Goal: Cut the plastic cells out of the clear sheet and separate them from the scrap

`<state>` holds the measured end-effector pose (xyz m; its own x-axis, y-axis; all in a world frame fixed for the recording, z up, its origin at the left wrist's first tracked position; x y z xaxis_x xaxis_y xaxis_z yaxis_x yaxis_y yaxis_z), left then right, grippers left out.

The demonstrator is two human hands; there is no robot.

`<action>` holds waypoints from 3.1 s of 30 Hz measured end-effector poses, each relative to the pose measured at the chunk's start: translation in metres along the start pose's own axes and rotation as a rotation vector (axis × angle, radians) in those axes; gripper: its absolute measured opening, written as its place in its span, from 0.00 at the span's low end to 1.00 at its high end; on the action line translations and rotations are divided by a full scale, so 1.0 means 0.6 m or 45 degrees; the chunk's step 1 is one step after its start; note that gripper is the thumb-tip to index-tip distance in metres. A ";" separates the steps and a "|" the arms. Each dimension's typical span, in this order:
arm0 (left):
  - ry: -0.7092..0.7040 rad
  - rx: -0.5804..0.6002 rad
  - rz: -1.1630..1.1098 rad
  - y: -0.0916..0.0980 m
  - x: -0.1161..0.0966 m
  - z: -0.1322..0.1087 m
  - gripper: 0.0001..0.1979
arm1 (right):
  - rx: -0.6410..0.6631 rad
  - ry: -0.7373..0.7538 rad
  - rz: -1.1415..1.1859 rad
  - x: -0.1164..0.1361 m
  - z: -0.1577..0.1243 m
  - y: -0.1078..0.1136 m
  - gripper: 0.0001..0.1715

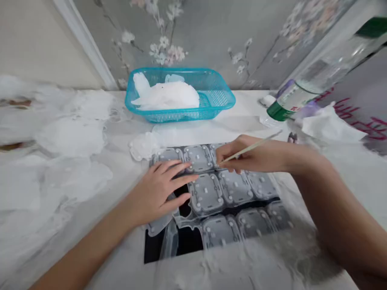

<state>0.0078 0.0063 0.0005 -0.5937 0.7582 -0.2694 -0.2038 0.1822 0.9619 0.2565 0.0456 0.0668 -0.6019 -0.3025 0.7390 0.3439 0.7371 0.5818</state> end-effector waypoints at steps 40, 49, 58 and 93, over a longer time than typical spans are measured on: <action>-0.011 -0.020 -0.005 0.001 0.000 0.001 0.21 | -0.103 0.199 0.049 -0.008 0.018 -0.019 0.06; -0.003 -0.008 -0.007 0.000 0.000 0.003 0.21 | -0.109 0.194 -0.130 0.008 0.011 -0.016 0.07; 0.000 -0.004 -0.009 0.003 -0.001 0.003 0.21 | -0.109 0.108 -0.211 0.008 0.002 -0.012 0.08; 0.000 -0.030 -0.061 0.003 0.000 0.003 0.19 | -0.120 0.202 0.021 0.000 0.013 -0.015 0.06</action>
<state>0.0089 0.0078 0.0021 -0.5826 0.7491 -0.3154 -0.2504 0.2038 0.9465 0.2480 0.0436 0.0591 -0.4768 -0.3879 0.7888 0.4234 0.6851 0.5928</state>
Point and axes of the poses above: each hand's wrist, its own z-axis towards the middle knuckle, its own y-axis out of the back of the hand, x = y × z, the point moved 1 cm from there along z, towards the middle knuckle, and after that the axes turned 1 degree about z, right-handed, at the moved point
